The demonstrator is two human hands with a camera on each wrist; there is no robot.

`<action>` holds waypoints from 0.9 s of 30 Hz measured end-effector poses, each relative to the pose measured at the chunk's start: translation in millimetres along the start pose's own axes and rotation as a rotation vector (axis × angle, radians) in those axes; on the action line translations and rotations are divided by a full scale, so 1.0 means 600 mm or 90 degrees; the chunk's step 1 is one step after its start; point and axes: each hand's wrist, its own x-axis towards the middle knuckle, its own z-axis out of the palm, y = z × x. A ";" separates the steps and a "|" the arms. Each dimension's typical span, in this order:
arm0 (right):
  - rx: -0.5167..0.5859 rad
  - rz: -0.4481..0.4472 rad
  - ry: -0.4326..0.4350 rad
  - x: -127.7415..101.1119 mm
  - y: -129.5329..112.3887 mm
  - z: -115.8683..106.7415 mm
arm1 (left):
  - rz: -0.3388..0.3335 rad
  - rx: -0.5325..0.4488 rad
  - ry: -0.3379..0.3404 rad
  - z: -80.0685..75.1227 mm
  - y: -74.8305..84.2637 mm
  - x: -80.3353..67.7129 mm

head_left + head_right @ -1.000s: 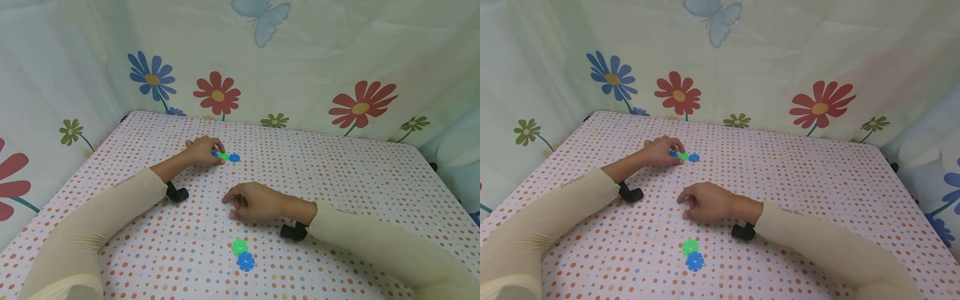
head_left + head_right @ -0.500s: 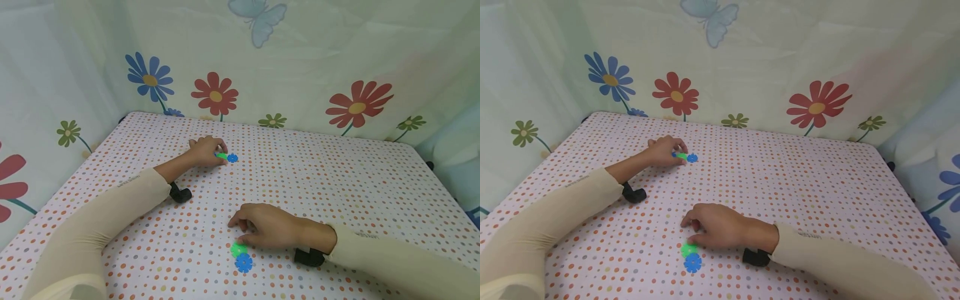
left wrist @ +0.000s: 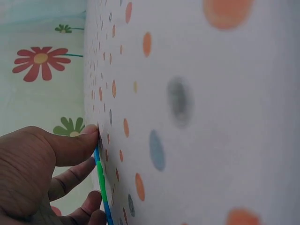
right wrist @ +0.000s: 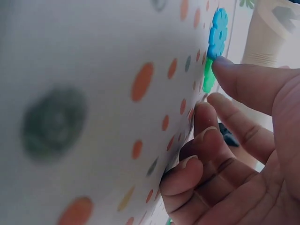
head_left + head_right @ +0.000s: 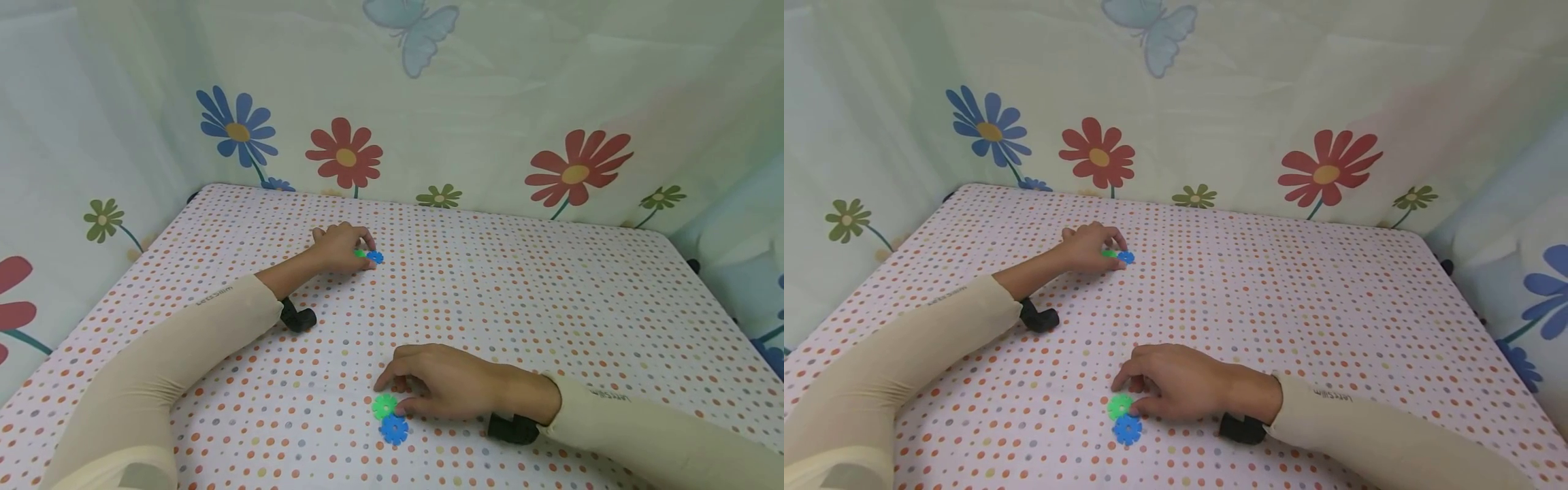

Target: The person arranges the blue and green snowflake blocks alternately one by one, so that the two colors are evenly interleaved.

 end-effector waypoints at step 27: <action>-0.046 -0.067 -0.020 0.007 -0.005 0.003 | 0.005 -0.008 0.001 0.002 -0.002 0.002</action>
